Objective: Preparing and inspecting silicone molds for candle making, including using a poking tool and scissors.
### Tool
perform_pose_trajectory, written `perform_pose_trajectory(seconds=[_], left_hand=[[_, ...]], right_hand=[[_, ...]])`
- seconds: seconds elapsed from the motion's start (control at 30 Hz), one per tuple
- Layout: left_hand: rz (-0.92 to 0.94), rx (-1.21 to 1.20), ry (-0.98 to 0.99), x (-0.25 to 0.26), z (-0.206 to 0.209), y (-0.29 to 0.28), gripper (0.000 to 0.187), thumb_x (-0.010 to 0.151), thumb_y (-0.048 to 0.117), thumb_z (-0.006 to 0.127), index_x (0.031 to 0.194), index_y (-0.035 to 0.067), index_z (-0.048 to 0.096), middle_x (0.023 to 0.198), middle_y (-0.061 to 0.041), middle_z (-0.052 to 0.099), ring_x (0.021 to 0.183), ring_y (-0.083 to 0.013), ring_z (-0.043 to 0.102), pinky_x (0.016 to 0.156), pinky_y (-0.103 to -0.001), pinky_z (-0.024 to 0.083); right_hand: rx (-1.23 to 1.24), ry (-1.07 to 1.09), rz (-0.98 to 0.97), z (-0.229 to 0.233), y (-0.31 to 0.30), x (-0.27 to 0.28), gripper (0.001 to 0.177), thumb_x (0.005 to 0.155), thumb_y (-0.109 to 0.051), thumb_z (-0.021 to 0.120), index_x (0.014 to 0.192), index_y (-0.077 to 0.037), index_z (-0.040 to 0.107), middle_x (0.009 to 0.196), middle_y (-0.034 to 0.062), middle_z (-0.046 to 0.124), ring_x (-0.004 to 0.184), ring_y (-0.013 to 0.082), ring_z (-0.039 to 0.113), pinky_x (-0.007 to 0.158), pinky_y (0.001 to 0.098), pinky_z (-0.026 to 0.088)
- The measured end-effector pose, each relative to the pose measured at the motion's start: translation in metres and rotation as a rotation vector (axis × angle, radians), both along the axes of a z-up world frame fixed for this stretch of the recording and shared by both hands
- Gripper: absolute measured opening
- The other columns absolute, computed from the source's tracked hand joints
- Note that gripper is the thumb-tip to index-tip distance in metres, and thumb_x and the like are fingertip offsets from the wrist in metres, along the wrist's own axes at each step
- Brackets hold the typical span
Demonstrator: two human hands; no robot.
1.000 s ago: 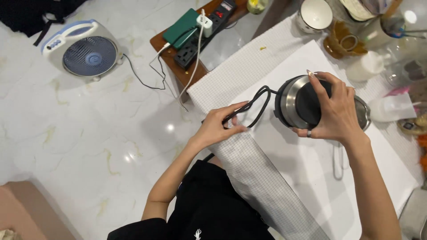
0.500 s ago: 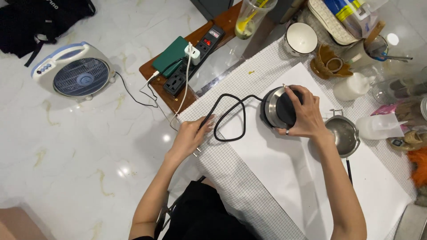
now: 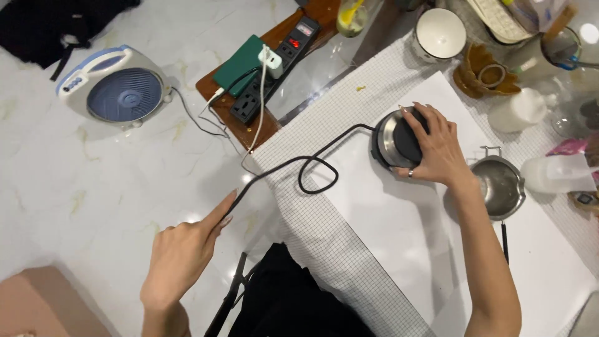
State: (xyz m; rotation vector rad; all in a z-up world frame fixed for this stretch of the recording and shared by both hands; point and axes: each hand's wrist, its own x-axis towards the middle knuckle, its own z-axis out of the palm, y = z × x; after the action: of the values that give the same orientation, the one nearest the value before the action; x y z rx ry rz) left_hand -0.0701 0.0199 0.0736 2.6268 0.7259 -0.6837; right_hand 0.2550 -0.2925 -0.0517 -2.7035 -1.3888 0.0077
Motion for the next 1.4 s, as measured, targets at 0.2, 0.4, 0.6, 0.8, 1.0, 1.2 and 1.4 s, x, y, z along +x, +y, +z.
perform_pose_trajectory(seconds=[0.2,0.4,0.6,0.8,1.0,1.2,1.4], left_hand=[[-0.365,-0.037,0.008,-0.032,-0.075,-0.006,0.033,0.091,0.031,0.043,0.122,0.035,0.054,0.070,-0.014,0.067,0.071,-0.0369,0.068,0.063,-0.046,0.053],[-0.416,-0.620,0.082,-0.008,0.006,-0.005,0.034,0.094,0.037,0.036,0.077,0.021,0.061,0.041,0.001,0.059,0.038,-0.0152,0.062,0.053,-0.027,0.053],[-0.145,-1.216,-0.275,-0.032,0.005,0.012,0.027,0.097,0.018,0.033,0.088,0.008,0.057,0.040,-0.003,0.044,0.036,-0.0109,0.042,0.038,-0.020,0.034],[0.377,-1.840,-0.455,-0.044,-0.104,-0.001,0.038,0.099,0.034,0.035,0.076,0.005,0.044,0.038,0.000,0.029,0.028,-0.0058,0.020,0.026,-0.016,0.019],[0.374,-2.479,-0.525,-0.043,-0.120,-0.027,0.048,0.101,0.043,0.021,0.071,0.008,0.036,0.029,-0.001,0.027,0.021,-0.0072,0.021,0.021,-0.017,0.018],[0.652,-3.453,-0.793,-0.048,-0.025,-0.068,0.037,0.102,0.028,0.034,0.070,0.014,0.044,0.035,0.000,0.043,0.024,-0.0094,0.035,0.025,-0.016,0.028],[1.067,-3.265,-1.774,-0.050,-0.023,-0.034,0.038,0.083,-0.013,0.046,0.119,0.000,0.052,0.077,-0.005,0.053,0.067,-0.0156,0.049,0.061,-0.025,0.039]], right_hand=[[-0.084,-0.078,0.004,0.039,0.019,-0.036,0.120,0.046,-0.055,0.070,0.152,-0.017,0.027,0.148,0.0258,0.030,0.139,0.0483,0.014,0.098,0.0585,0.018],[0.143,-0.161,0.435,0.052,0.066,-0.119,0.089,0.065,-0.064,0.058,0.142,-0.023,0.042,0.145,0.0110,0.041,0.135,0.0334,0.032,0.094,0.0470,0.021],[0.195,-0.097,0.458,0.019,0.066,-0.121,0.059,0.072,-0.059,0.064,0.123,-0.030,0.057,0.130,-0.0036,0.055,0.126,0.0178,0.047,0.097,0.0383,0.024],[0.683,0.150,0.328,0.001,0.058,-0.089,0.023,0.083,-0.031,0.074,0.097,-0.014,0.067,0.111,0.0032,0.062,0.106,0.0237,0.058,0.089,0.0318,0.040],[1.173,0.623,0.091,0.004,0.094,-0.089,0.021,0.101,-0.013,0.051,0.104,0.006,0.058,0.107,0.0224,0.061,0.101,0.0321,0.063,0.076,0.0373,0.057],[0.719,0.093,0.089,-0.010,0.122,-0.107,0.024,0.102,-0.018,0.043,0.116,-0.004,0.056,0.130,0.0199,0.048,0.119,0.0420,0.042,0.098,0.0526,0.035],[0.190,-0.014,0.263,-0.035,0.134,-0.141,0.057,0.094,-0.037,0.050,0.143,-0.010,0.037,0.151,0.0244,0.022,0.137,0.0489,0.009,0.099,0.0600,0.022]])
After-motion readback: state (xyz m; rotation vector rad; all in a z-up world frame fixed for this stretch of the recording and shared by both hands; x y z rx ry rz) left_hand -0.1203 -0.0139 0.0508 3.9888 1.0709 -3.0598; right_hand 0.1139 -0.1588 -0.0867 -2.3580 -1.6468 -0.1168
